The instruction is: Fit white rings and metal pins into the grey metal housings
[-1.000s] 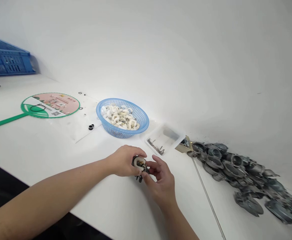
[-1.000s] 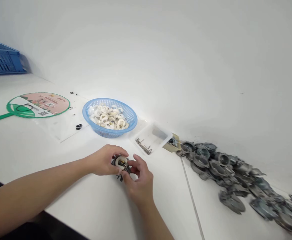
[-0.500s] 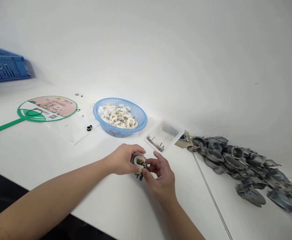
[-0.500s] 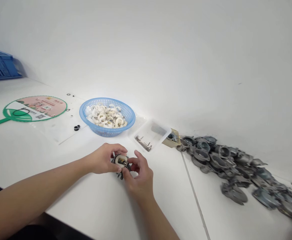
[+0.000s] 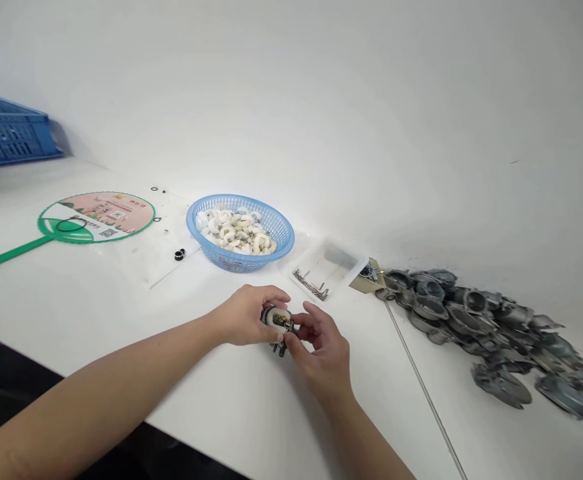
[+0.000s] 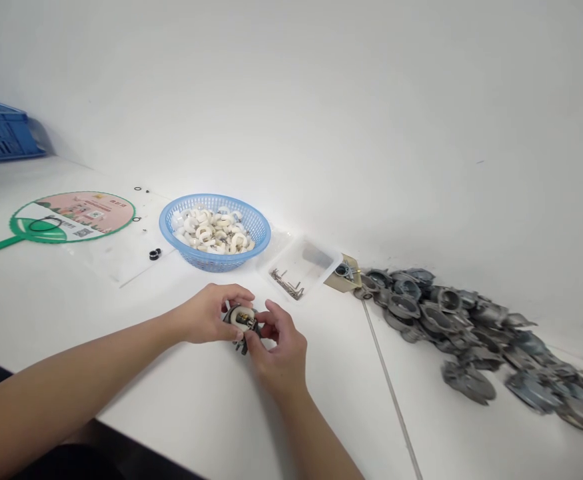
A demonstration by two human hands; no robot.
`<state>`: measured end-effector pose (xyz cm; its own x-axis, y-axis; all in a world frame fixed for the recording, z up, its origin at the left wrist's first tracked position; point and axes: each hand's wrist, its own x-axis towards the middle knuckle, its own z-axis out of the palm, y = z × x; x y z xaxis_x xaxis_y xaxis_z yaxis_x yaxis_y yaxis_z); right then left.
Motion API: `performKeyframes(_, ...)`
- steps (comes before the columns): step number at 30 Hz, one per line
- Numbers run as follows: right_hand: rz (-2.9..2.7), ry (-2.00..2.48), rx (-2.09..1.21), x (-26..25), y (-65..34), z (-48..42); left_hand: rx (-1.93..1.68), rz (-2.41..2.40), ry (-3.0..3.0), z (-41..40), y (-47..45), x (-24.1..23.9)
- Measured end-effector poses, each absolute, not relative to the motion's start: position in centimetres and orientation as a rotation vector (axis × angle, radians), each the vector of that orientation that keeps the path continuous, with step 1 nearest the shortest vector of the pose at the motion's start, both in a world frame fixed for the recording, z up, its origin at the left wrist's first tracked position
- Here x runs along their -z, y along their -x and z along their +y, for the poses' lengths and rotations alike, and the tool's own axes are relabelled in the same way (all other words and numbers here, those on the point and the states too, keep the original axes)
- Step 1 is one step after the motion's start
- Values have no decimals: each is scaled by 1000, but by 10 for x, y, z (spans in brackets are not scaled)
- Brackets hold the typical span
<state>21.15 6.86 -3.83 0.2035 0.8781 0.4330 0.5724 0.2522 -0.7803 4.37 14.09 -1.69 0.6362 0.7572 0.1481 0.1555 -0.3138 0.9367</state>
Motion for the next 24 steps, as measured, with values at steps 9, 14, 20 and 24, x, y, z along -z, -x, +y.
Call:
performKeyframes(9, -1462, 1421, -402, 38, -212, 70, -741, 720, -1859, 142, -44, 19)
performKeyframes(14, -1471, 1397, -434, 39, -213, 70, -743, 706, -1884, 142, -44, 19)
performKeyframes(20, -1630, 1392, -330, 38, -219, 69, -728, 692, -1871, 144, -42, 23)
performKeyframes(24, -1746, 1394, -430, 38, -222, 69, -723, 717, -1853, 146, -40, 26)
